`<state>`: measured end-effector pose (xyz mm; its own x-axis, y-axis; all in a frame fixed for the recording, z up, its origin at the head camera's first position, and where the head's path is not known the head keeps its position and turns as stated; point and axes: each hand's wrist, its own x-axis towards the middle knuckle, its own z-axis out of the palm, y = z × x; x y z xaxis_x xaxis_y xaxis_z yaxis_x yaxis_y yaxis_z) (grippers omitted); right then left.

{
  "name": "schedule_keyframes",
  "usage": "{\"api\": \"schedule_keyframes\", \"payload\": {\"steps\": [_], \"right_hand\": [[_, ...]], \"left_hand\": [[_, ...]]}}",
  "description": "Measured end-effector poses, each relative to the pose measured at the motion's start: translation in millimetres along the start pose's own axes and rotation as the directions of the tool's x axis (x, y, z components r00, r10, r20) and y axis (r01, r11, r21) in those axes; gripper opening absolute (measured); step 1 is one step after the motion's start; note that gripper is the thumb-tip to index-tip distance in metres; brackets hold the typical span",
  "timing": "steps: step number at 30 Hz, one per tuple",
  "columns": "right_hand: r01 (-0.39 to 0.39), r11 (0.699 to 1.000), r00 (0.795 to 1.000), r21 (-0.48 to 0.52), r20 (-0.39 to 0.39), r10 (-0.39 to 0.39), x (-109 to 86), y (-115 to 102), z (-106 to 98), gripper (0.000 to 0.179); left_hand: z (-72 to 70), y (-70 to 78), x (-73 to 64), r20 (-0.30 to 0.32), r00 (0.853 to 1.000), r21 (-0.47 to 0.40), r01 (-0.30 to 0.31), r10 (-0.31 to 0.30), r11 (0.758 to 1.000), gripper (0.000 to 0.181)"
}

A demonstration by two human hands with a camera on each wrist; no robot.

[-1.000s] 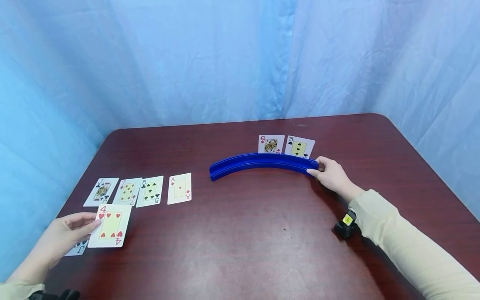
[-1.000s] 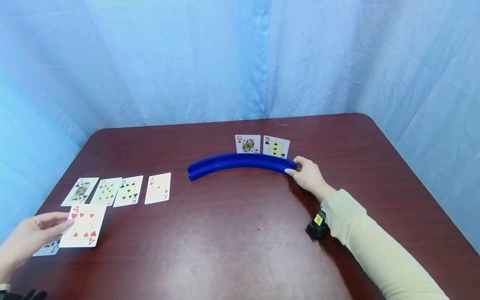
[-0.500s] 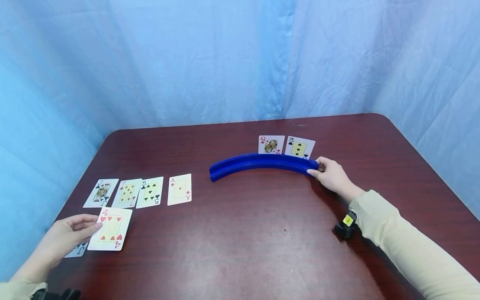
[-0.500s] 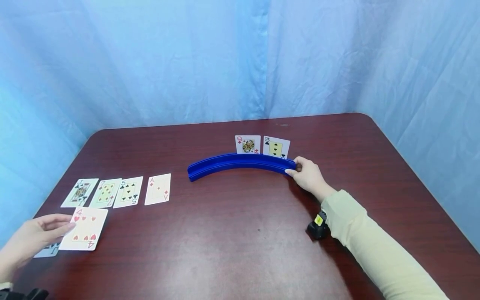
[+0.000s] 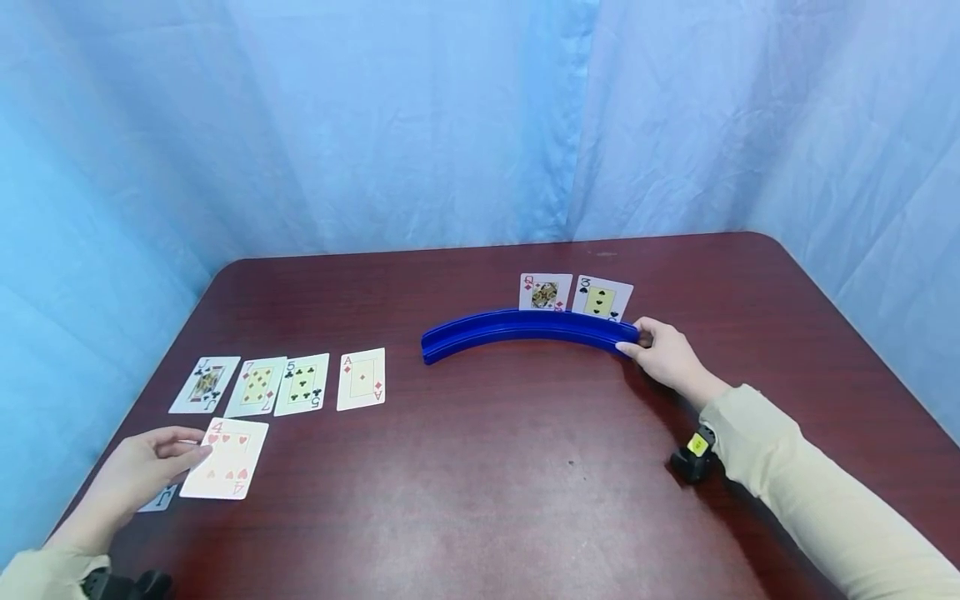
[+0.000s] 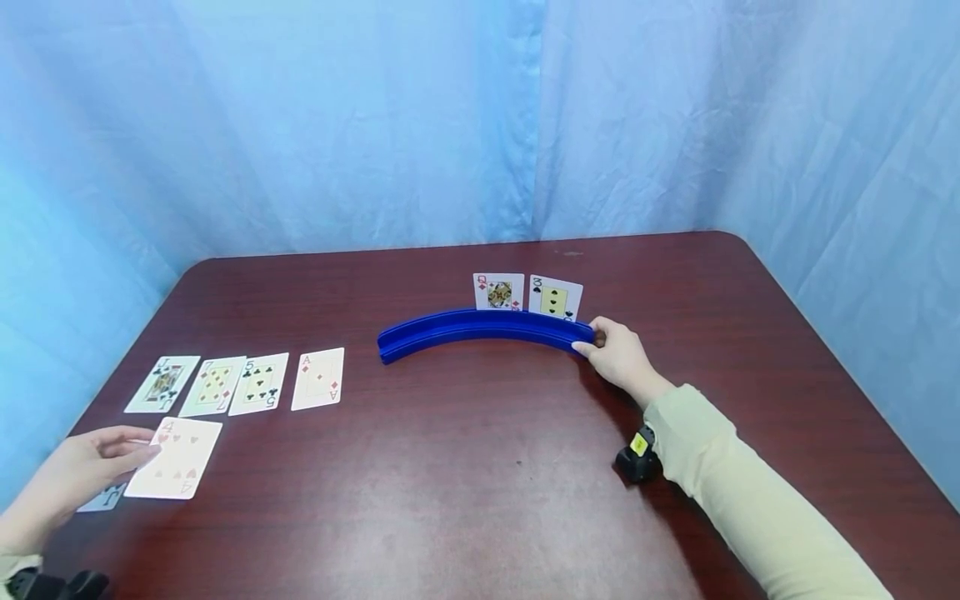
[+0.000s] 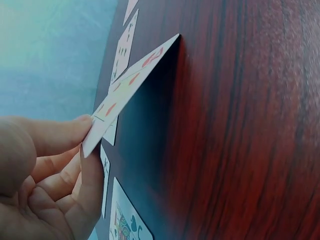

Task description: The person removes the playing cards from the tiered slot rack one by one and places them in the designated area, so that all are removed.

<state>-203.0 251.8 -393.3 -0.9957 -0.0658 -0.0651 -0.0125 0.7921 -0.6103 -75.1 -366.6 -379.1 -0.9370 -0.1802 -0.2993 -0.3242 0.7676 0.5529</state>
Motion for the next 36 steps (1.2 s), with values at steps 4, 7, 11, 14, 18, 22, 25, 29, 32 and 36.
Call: {"api": "schedule_keyframes", "payload": {"steps": [4,7,11,14,18,22,25,29,32,36], "right_hand": [[-0.001,1.0,1.0,0.002,0.0,0.001,-0.4,0,0,0.02],[-0.003,1.0,1.0,0.001,-0.001,0.003,-0.5,-1,0,0.02],[-0.005,1.0,1.0,-0.003,0.0,0.005,-0.4,-1,0,0.021],[-0.009,1.0,1.0,-0.003,0.005,0.009,-0.3,-1,0,0.022],[-0.007,1.0,1.0,-0.003,0.005,0.007,-0.1,0,0,0.021],[-0.001,1.0,1.0,-0.004,0.002,0.001,0.2,0,0,0.021],[-0.001,1.0,1.0,-0.005,0.002,0.001,0.3,0,0,0.021],[0.0,1.0,1.0,-0.004,0.002,0.0,0.2,1,0,0.021],[0.003,1.0,1.0,-0.001,0.001,-0.003,0.0,1,0,0.02],[0.005,1.0,1.0,0.001,-0.003,-0.005,-0.1,0,0,0.02]], "left_hand": [[-0.8,1.4,0.5,0.008,0.999,-0.007,0.031,-0.031,0.999,0.063],[-0.5,1.7,0.6,0.014,0.999,-0.024,0.045,-0.045,0.999,0.064],[0.8,1.2,0.1,0.012,0.999,0.0,0.036,-0.036,0.999,0.069],[1.8,0.2,-0.3,0.0,1.0,0.045,0.023,-0.023,0.999,0.071],[4.1,-0.9,0.4,-0.023,1.0,0.088,0.007,-0.005,0.996,0.069],[6.9,-1.1,0.9,-0.039,0.999,0.118,-0.003,0.007,0.993,0.063],[8.8,-1.0,1.4,-0.045,0.999,0.141,-0.002,0.009,0.99,0.06],[10.4,-1.1,1.9,-0.051,0.999,0.162,-0.003,0.012,0.987,0.059],[10.8,-1.3,2.2,-0.06,0.998,0.168,-0.005,0.015,0.986,0.058],[11.0,-1.3,2.6,-0.074,0.997,0.176,-0.009,0.022,0.984,0.057]]}}
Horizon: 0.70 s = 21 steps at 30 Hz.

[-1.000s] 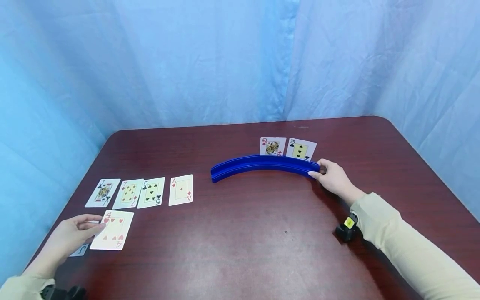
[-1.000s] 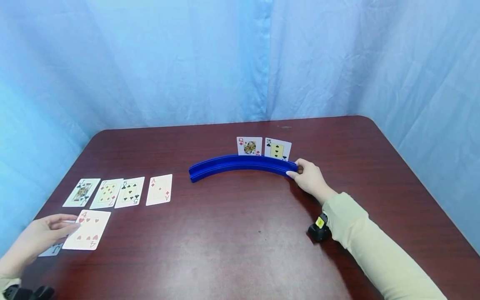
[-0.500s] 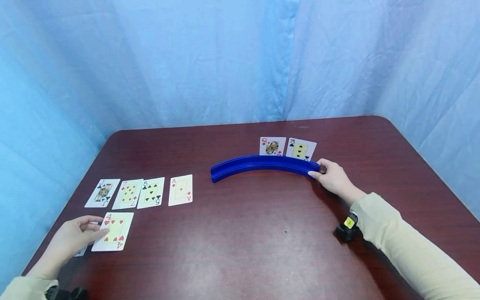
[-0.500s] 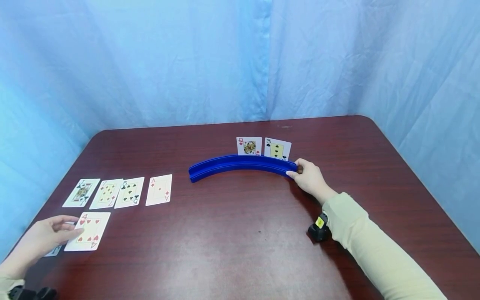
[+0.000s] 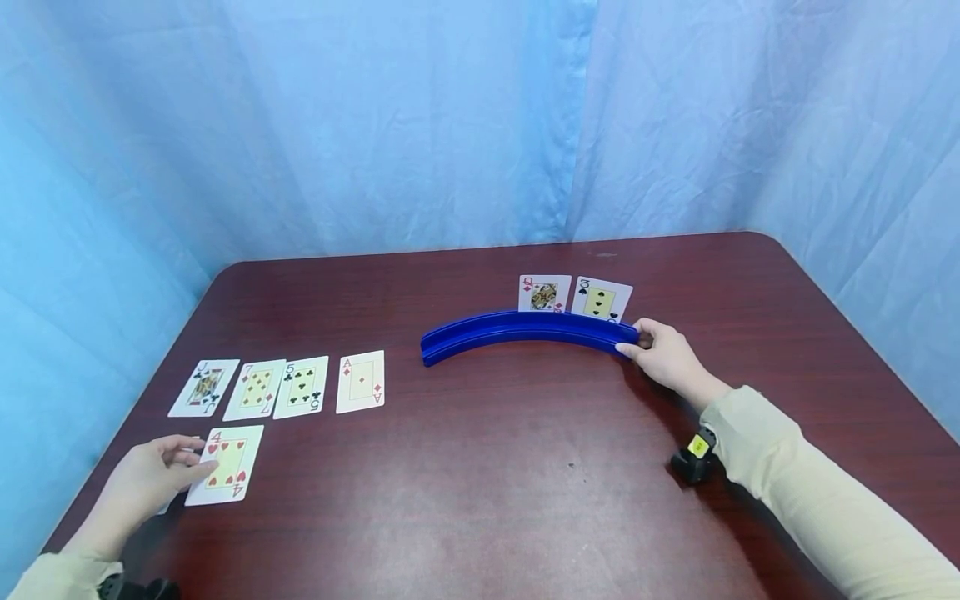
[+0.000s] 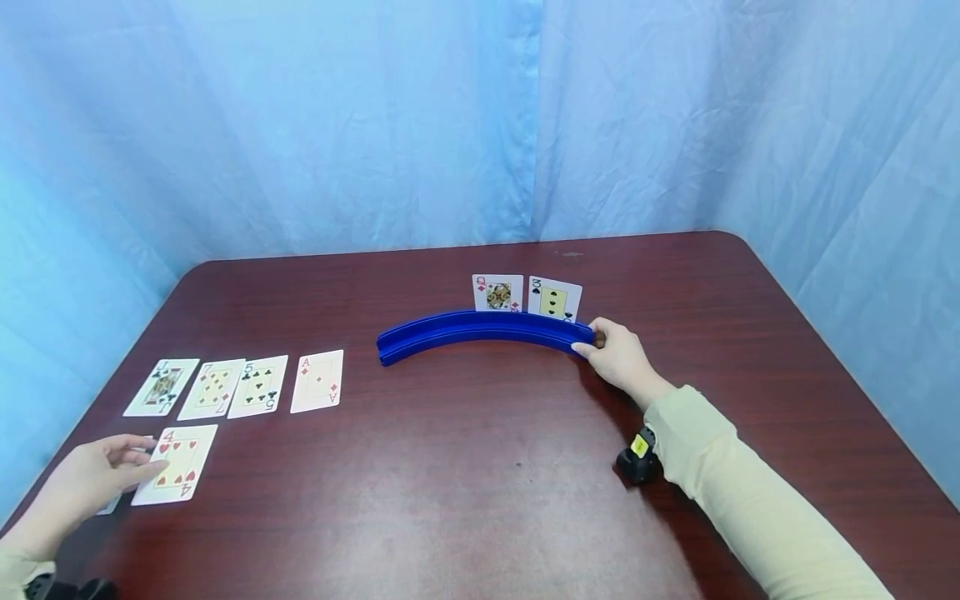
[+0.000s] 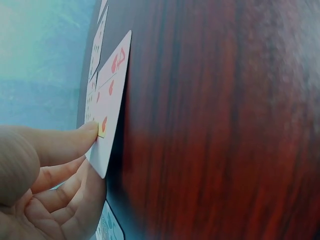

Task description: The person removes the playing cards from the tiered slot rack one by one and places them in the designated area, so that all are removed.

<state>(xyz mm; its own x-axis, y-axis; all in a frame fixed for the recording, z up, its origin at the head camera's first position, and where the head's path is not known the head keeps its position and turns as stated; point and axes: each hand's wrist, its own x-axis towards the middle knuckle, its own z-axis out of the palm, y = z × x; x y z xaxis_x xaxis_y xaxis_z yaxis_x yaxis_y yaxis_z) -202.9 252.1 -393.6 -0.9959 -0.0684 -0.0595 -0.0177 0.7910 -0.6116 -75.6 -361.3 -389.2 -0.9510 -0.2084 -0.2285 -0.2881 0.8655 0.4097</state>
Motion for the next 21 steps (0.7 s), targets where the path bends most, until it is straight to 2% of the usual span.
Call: {"api": "schedule_keyframes", "payload": {"steps": [8,18,21], "right_hand": [[0.001,1.0,1.0,0.008,-0.002,-0.001,-0.2,-0.3,-0.1,0.02],[-0.008,1.0,1.0,0.017,0.006,0.008,-1.0,-1.2,0.0,0.021],[-0.009,1.0,1.0,0.021,0.006,0.009,-0.5,-0.8,0.3,0.021]], "left_hand": [[0.4,1.5,-2.3,-0.032,0.999,-0.003,-0.004,0.003,1.0,0.052],[-1.0,-1.5,-3.5,-0.036,0.999,-0.007,-0.012,0.011,1.0,0.057],[-2.3,-1.1,-3.4,-0.03,1.0,-0.006,0.006,-0.006,1.0,0.059]]}}
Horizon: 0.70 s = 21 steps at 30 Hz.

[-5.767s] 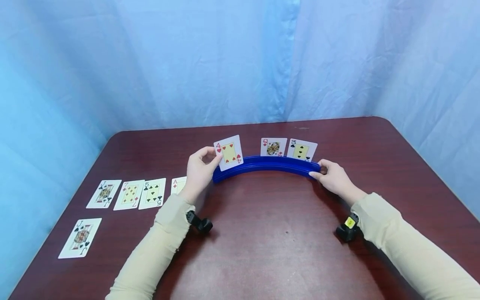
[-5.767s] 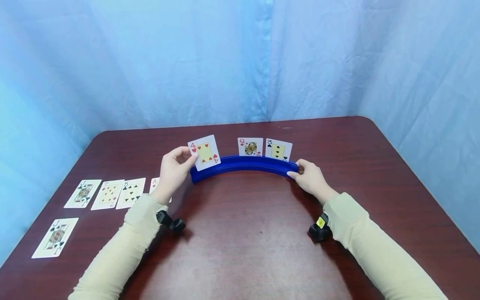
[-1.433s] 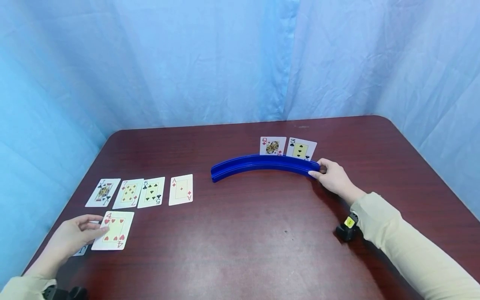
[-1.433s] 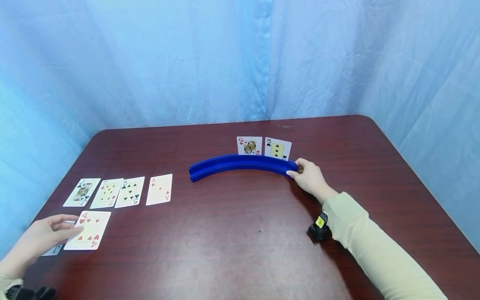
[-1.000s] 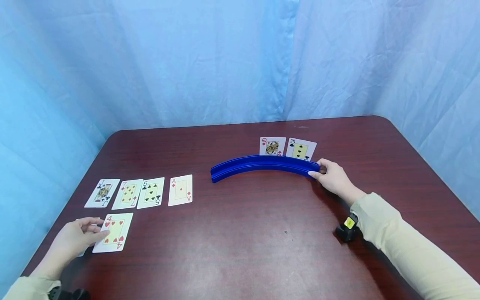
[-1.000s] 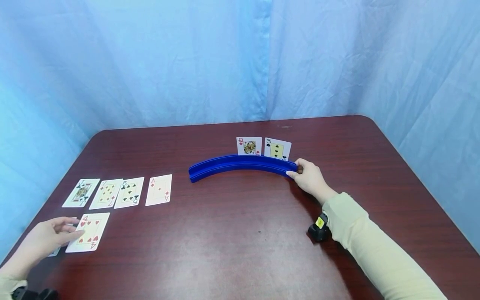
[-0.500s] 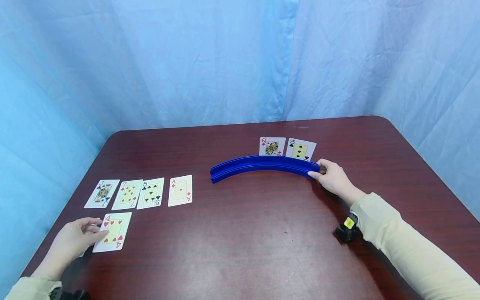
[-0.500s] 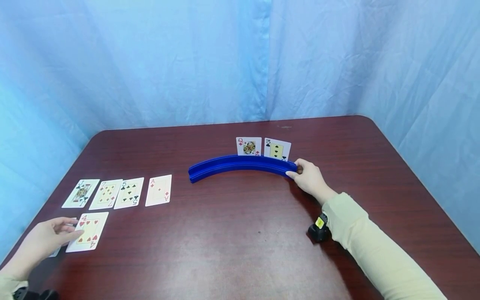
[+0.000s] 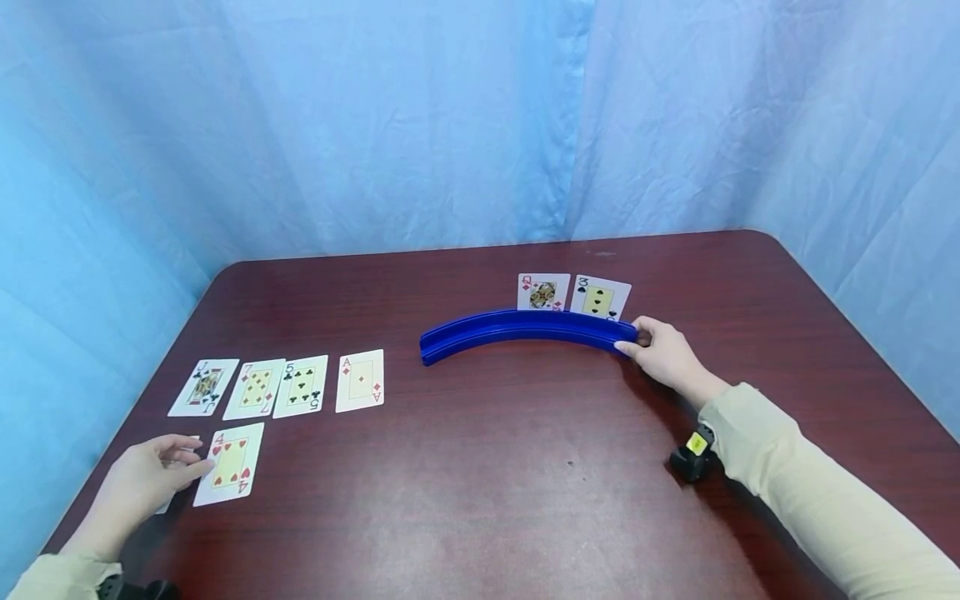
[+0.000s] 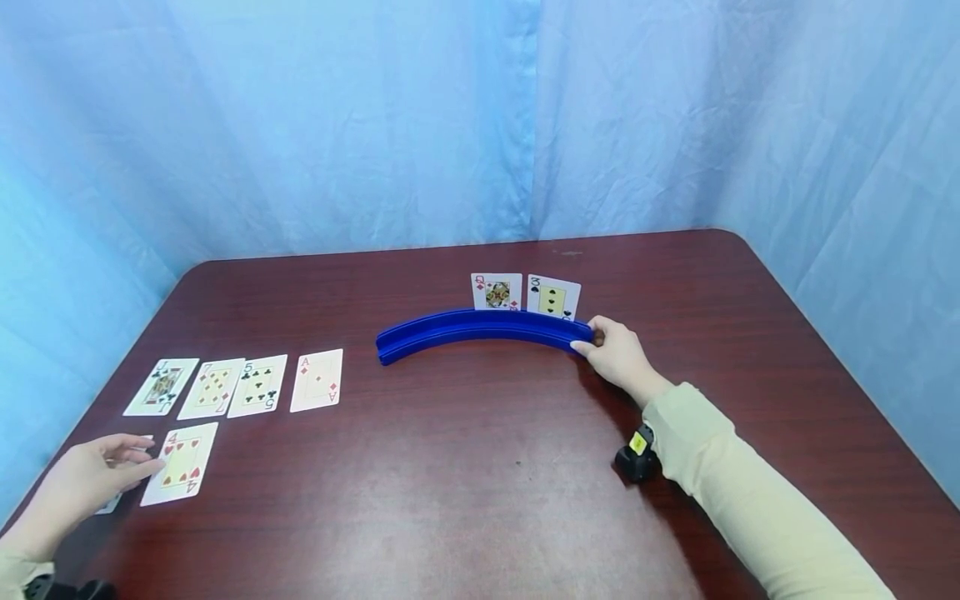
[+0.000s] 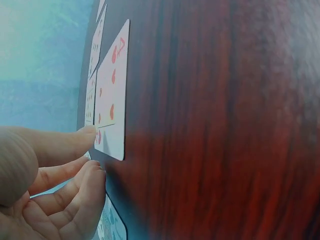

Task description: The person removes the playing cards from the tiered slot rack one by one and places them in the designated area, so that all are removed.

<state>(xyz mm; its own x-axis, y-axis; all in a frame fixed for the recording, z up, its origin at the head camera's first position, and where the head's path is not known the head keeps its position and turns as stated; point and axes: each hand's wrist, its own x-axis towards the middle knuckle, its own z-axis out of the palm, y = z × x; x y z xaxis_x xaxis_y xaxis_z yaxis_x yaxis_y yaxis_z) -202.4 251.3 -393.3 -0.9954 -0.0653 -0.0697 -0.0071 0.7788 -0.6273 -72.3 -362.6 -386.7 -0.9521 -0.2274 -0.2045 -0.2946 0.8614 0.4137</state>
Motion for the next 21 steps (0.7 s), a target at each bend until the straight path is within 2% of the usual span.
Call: {"api": "schedule_keyframes", "payload": {"steps": [4,9,14,16,21], "right_hand": [[0.001,1.0,1.0,0.003,0.002,-0.001,0.7,0,0,0.021],[-0.003,1.0,1.0,0.009,0.008,0.003,1.0,-1,1,0.022],[0.0,1.0,1.0,0.004,0.008,0.0,0.8,-1,0,0.022],[0.002,1.0,1.0,-0.004,0.005,-0.002,0.6,0,0,0.022],[0.003,1.0,1.0,-0.008,0.002,-0.003,0.3,1,0,0.022]], "left_hand": [[-3.4,1.5,-0.6,0.005,1.0,-0.012,0.024,-0.024,1.0,0.059],[-8.5,3.9,-1.6,-0.018,0.999,-0.003,0.03,-0.03,1.0,0.058],[-11.3,5.3,0.3,-0.053,0.999,-0.008,-0.013,0.012,1.0,0.059],[-9.0,6.1,2.2,-0.086,0.995,-0.007,-0.04,0.039,0.999,0.057],[-2.4,13.2,8.2,-0.122,0.988,-0.022,-0.096,0.093,0.995,0.054]]}}
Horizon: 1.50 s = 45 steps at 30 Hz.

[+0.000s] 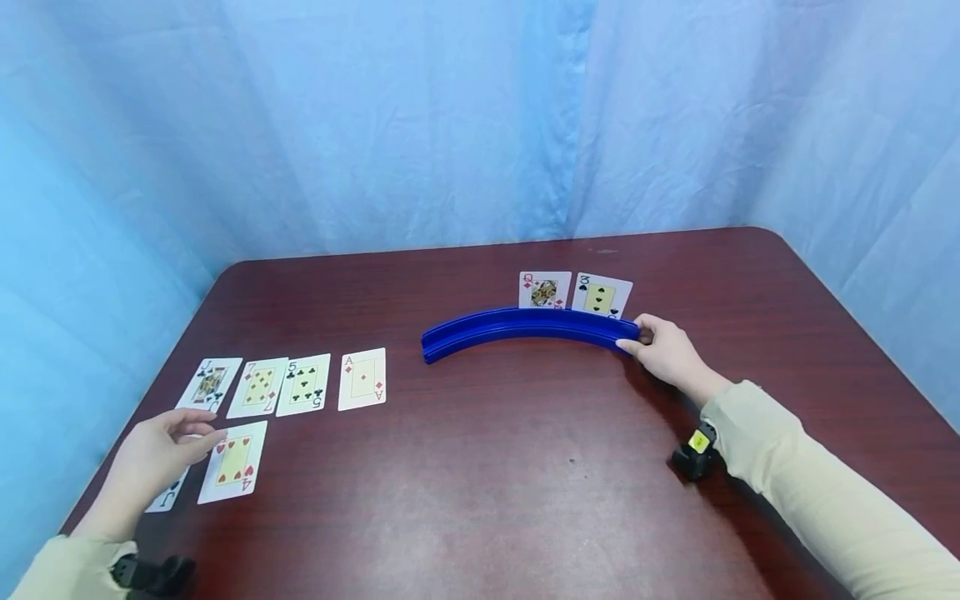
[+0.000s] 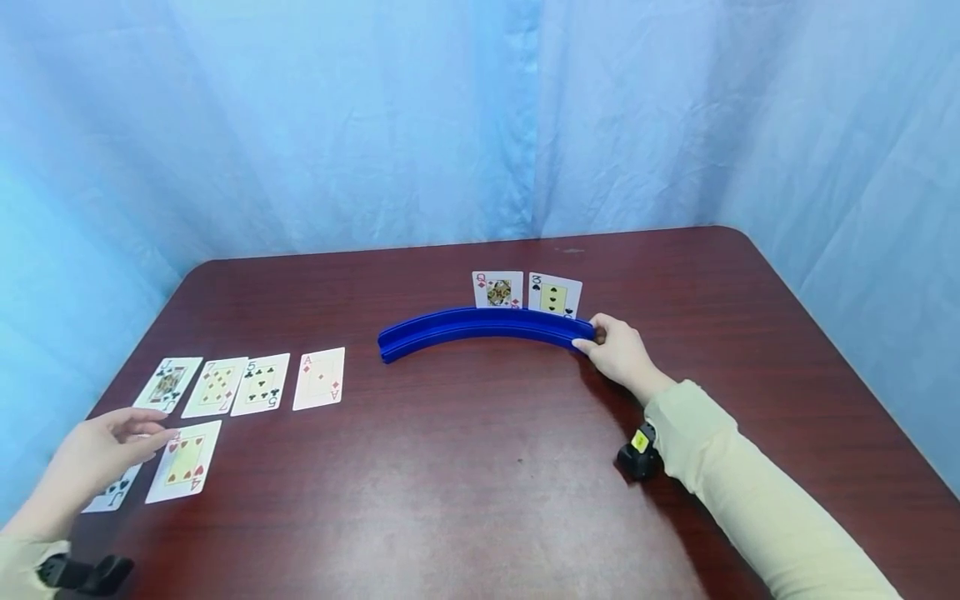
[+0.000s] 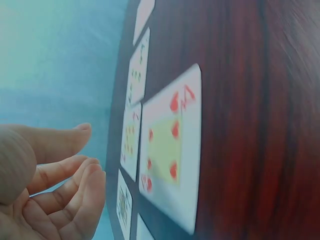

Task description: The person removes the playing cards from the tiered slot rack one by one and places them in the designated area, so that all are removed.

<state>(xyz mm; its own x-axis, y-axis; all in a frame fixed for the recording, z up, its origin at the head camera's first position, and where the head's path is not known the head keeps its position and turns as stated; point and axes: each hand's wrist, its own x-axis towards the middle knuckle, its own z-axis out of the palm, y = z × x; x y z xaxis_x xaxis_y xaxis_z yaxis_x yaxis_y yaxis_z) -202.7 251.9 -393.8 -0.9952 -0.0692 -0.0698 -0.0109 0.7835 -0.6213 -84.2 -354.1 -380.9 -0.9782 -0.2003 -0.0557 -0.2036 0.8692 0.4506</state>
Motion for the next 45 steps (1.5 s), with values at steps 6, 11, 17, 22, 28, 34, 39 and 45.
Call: {"api": "schedule_keyframes", "payload": {"steps": [6,11,17,22,28,34,39,45], "right_hand": [[-0.013,1.0,1.0,0.005,0.006,0.013,0.0,-1,1,0.021],[-0.009,1.0,1.0,0.001,0.006,0.009,0.2,-3,1,0.021],[-0.008,1.0,1.0,-0.006,0.008,0.008,1.3,-3,1,0.022],[-0.001,1.0,1.0,-0.012,0.005,0.001,2.2,-2,0,0.022],[-0.003,1.0,1.0,-0.01,0.003,0.003,2.3,-2,0,0.022],[0.001,1.0,1.0,-0.008,0.002,-0.001,1.7,-1,1,0.022],[0.0,1.0,1.0,-0.008,0.006,0.0,0.8,0,0,0.023],[0.003,1.0,1.0,-0.013,0.003,-0.003,0.4,0,0,0.022]], "left_hand": [[3.7,28.2,-3.2,0.002,0.999,-0.085,-0.041,0.041,0.996,0.047],[5.8,54.1,-6.2,-0.026,0.996,-0.118,-0.084,0.081,0.99,0.043],[11.9,78.7,-3.2,-0.023,0.996,-0.165,-0.087,0.085,0.982,0.042],[15.3,102.5,1.5,-0.033,0.995,-0.221,-0.1,0.095,0.97,0.041],[17.9,131.6,9.8,-0.065,0.985,-0.269,-0.174,0.163,0.947,0.035],[23.4,154.9,18.9,-0.117,0.964,-0.317,-0.264,0.239,0.911,0.029],[29.2,173.8,25.6,-0.115,0.964,-0.377,-0.267,0.241,0.887,0.027],[39.6,196.4,32.6,-0.116,0.963,-0.448,-0.27,0.244,0.852,0.027]]}}
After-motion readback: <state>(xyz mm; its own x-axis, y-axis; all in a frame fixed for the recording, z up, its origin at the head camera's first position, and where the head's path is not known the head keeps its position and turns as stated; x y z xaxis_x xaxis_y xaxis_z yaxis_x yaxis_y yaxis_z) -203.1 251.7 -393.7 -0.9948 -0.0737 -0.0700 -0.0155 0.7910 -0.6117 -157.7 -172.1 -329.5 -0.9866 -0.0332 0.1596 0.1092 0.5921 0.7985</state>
